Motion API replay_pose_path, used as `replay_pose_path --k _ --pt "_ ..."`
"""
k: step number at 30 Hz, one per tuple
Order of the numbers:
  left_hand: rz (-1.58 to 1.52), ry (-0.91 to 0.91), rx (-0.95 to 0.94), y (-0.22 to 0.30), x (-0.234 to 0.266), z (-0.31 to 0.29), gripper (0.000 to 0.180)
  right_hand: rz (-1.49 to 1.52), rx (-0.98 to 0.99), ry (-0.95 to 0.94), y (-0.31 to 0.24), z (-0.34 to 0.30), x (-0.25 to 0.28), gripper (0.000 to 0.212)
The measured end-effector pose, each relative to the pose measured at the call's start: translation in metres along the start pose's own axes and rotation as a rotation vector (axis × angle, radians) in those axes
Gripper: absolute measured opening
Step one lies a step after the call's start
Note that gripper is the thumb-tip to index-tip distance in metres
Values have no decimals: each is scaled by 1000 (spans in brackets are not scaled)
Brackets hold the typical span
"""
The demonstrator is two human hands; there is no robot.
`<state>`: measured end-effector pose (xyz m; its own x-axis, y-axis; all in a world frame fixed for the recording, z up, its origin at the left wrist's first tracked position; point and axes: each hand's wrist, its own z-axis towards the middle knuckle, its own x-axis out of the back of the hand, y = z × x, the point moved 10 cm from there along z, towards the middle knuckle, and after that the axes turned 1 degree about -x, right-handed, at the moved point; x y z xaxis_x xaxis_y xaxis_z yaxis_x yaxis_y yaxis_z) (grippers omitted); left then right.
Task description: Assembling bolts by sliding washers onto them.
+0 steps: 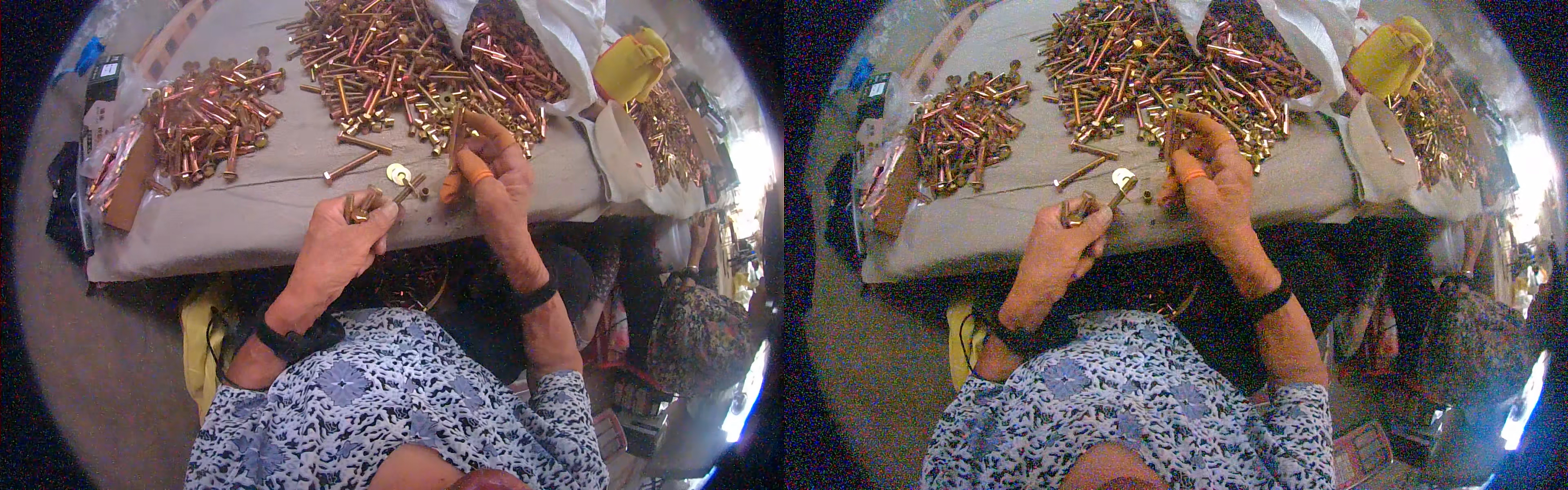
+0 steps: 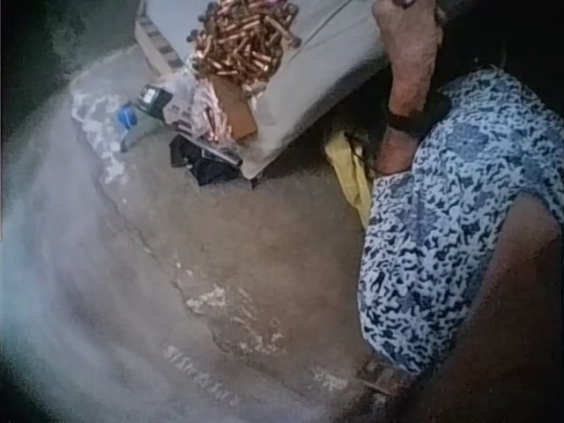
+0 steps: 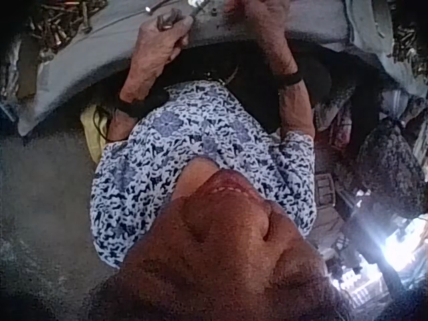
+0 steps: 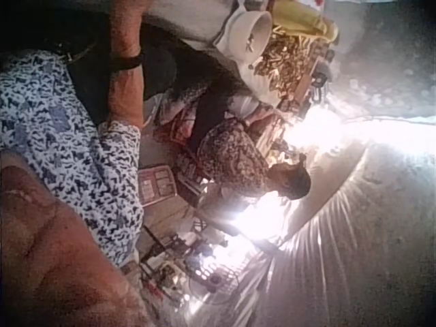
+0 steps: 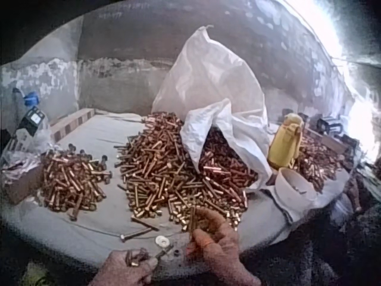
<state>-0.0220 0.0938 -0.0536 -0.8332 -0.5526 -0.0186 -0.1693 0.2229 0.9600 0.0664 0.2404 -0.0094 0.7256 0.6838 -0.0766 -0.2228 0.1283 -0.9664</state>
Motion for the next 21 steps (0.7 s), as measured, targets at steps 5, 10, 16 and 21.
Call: replay_pose_path --k 5,10,16,21 --pt "11 10 19 -1 1 -1 17 -911 420 10 -16 -2 -9 30" --pt "-8 9 29 0 1 -1 16 -1078 489 2 -26 -6 -26 28" --pt "-43 16 23 0 2 -2 16 -811 417 -31 -16 -3 -13 30" --pt "-82 5 22 -1 0 -1 15 -277 58 11 11 6 7 45"
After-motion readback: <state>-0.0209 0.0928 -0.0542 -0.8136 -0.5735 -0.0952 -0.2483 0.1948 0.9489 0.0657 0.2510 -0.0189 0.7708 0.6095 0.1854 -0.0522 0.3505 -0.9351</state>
